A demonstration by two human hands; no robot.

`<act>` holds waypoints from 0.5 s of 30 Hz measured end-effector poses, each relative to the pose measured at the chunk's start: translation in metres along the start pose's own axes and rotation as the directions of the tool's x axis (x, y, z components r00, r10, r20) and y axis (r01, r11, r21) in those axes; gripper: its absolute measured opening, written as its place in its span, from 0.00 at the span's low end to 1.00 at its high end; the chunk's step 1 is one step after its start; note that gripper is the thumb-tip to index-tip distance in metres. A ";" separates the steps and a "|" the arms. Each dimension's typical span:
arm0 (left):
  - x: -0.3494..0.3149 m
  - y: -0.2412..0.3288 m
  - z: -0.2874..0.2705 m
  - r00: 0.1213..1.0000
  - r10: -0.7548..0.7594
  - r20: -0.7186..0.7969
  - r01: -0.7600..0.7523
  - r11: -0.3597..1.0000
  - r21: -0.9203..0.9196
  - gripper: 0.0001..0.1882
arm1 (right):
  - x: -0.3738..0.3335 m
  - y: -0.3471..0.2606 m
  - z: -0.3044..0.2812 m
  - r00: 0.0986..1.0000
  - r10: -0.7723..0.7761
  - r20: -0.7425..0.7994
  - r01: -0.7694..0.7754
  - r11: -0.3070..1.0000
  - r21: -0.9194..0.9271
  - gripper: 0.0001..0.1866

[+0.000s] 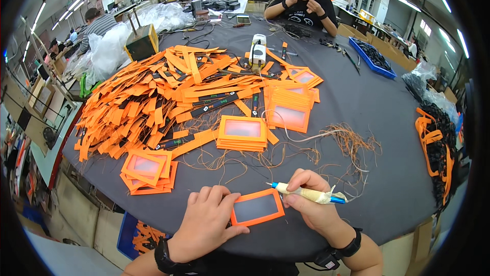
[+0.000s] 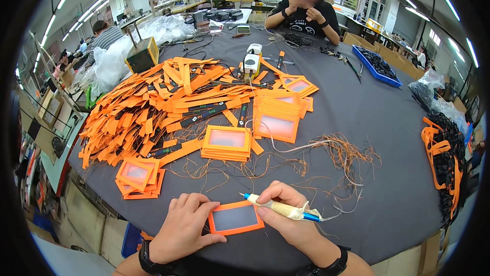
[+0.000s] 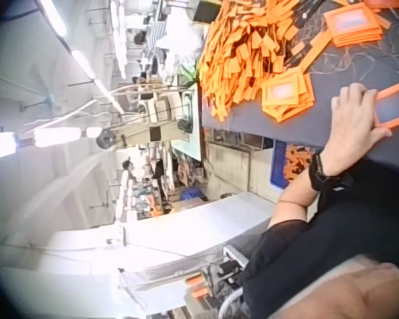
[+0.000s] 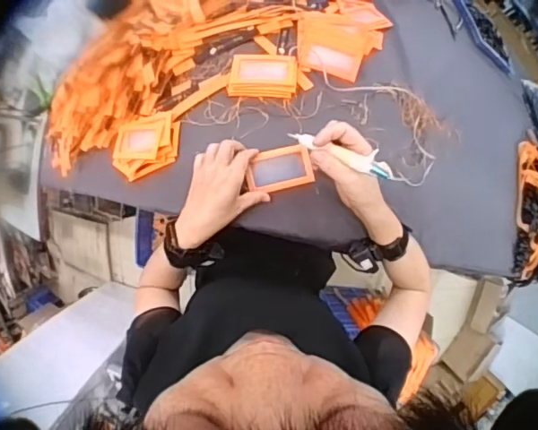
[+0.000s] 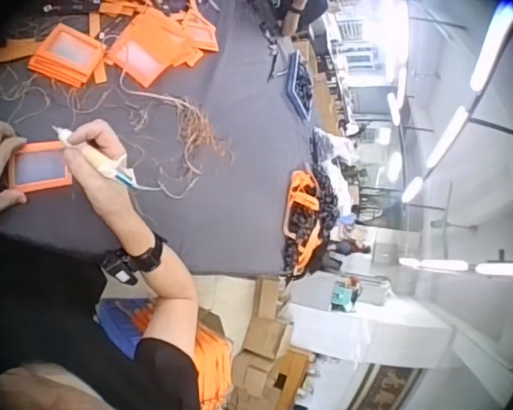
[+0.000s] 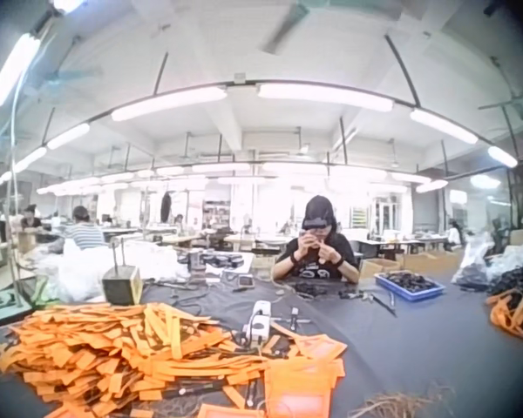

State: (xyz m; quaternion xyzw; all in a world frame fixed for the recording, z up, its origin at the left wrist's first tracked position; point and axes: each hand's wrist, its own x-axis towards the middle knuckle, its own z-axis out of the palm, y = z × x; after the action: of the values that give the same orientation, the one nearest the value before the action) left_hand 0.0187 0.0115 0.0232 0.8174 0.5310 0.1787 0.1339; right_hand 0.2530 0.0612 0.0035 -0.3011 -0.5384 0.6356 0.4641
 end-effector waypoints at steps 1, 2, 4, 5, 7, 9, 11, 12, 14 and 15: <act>0.001 0.000 0.002 1.000 0.011 -0.016 -0.011 1.000 0.017 0.33 | 0.000 0.000 -0.001 1.000 -0.012 0.004 0.012 1.000 -0.017 0.06; 0.003 -0.002 0.003 1.000 0.002 0.002 -0.002 1.000 0.013 0.33 | -0.001 0.000 -0.002 1.000 -0.024 0.007 0.025 0.999 -0.033 0.06; 0.007 -0.005 0.002 0.999 -0.015 0.036 0.014 1.000 0.008 0.33 | -0.001 -0.004 0.000 0.998 -0.067 -0.010 0.067 0.997 0.027 0.05; 0.009 -0.004 0.001 0.998 -0.009 0.055 0.008 1.000 0.014 0.33 | -0.001 -0.005 0.000 0.996 -0.088 -0.020 0.089 0.994 0.057 0.05; 0.012 -0.003 -0.004 0.996 -0.002 0.087 0.000 1.000 0.031 0.32 | -0.001 -0.005 -0.002 0.990 -0.127 -0.068 0.130 0.991 0.034 0.05; 0.019 -0.004 -0.006 0.994 0.027 0.102 -0.032 0.998 0.047 0.32 | 0.001 -0.006 -0.005 0.979 -0.157 -0.132 0.156 0.988 -0.012 0.06; 0.026 -0.008 -0.004 0.992 0.051 0.115 -0.056 0.997 0.045 0.31 | 0.001 -0.006 -0.008 0.975 -0.124 -0.183 0.131 0.991 0.028 0.06; 0.028 -0.010 -0.003 0.991 0.056 0.121 -0.061 0.997 0.036 0.29 | 0.002 -0.006 -0.009 0.973 -0.106 -0.204 0.118 0.992 0.050 0.06; 0.028 -0.014 -0.005 0.990 0.047 0.136 -0.051 0.998 0.022 0.26 | 0.007 -0.004 -0.008 0.962 -0.116 -0.248 0.133 0.990 0.054 0.05; 0.028 -0.014 -0.006 0.989 0.035 0.145 -0.038 0.999 0.017 0.24 | 0.007 -0.003 -0.008 0.958 -0.124 -0.257 0.145 0.987 0.063 0.05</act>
State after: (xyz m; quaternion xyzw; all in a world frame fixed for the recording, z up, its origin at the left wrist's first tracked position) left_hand 0.0150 0.0424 0.0274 0.8390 0.5066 0.1163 0.1606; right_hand 0.2582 0.0706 0.0058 -0.3232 -0.4677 0.5804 0.5830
